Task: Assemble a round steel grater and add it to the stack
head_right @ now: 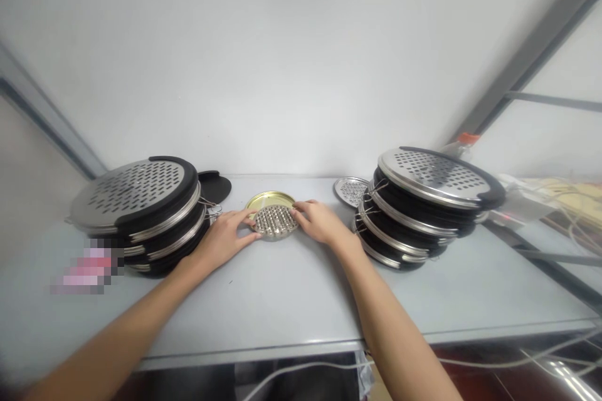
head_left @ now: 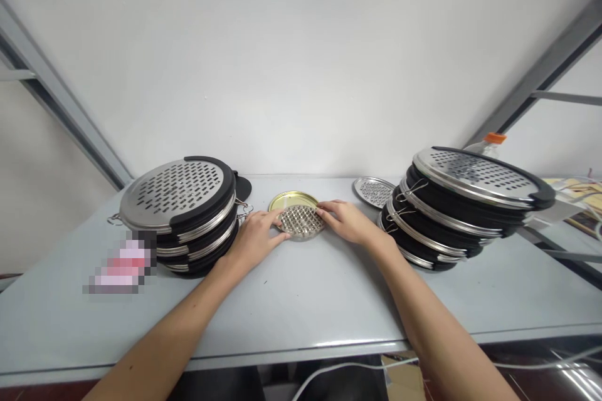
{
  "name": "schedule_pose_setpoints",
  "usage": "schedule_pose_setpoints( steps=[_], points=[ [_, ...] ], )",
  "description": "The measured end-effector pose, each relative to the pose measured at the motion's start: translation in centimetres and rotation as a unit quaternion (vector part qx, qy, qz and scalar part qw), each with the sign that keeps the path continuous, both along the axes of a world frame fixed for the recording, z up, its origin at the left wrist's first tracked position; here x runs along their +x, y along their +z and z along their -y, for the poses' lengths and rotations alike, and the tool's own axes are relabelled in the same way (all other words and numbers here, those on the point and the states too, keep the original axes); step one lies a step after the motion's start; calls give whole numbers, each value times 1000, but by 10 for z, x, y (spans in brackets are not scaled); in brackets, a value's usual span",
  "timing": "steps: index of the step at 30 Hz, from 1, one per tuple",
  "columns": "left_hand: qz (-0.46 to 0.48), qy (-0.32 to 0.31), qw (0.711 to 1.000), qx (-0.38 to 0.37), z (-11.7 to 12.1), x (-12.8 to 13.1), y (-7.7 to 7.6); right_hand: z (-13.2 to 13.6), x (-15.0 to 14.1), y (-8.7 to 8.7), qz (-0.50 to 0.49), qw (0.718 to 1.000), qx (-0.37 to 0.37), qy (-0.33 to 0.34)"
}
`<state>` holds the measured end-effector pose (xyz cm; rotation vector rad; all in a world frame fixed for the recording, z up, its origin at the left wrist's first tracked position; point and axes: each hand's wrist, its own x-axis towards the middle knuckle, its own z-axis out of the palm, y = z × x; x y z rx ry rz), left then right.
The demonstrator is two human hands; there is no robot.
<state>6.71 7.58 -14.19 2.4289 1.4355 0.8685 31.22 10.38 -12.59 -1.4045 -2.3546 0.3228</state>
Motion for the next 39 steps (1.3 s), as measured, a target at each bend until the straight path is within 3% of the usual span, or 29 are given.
schedule_pose_setpoints(
  steps=[7, 21, 30, 35, 39],
  points=[
    [5, -3, 1000, -11, 0, 0, -1, 3, -7, 3, 88, 995, 12, -45],
    [8, 35, 998, -58, 0, 3, -6, 8, -19, 0, 211, 974, 62, -49],
    [-9, 30, 998, -62, 1, 4, -3, 9, -21, -1, 196, 979, 43, -48],
    [-34, 42, 998, 12, 0, 5, -5, 9, -20, -3, 175, 983, 30, -46],
    [-16, 42, 999, -10, 0, 5, -8, 10, -21, -5, 160, 986, 15, -53]
  ],
)
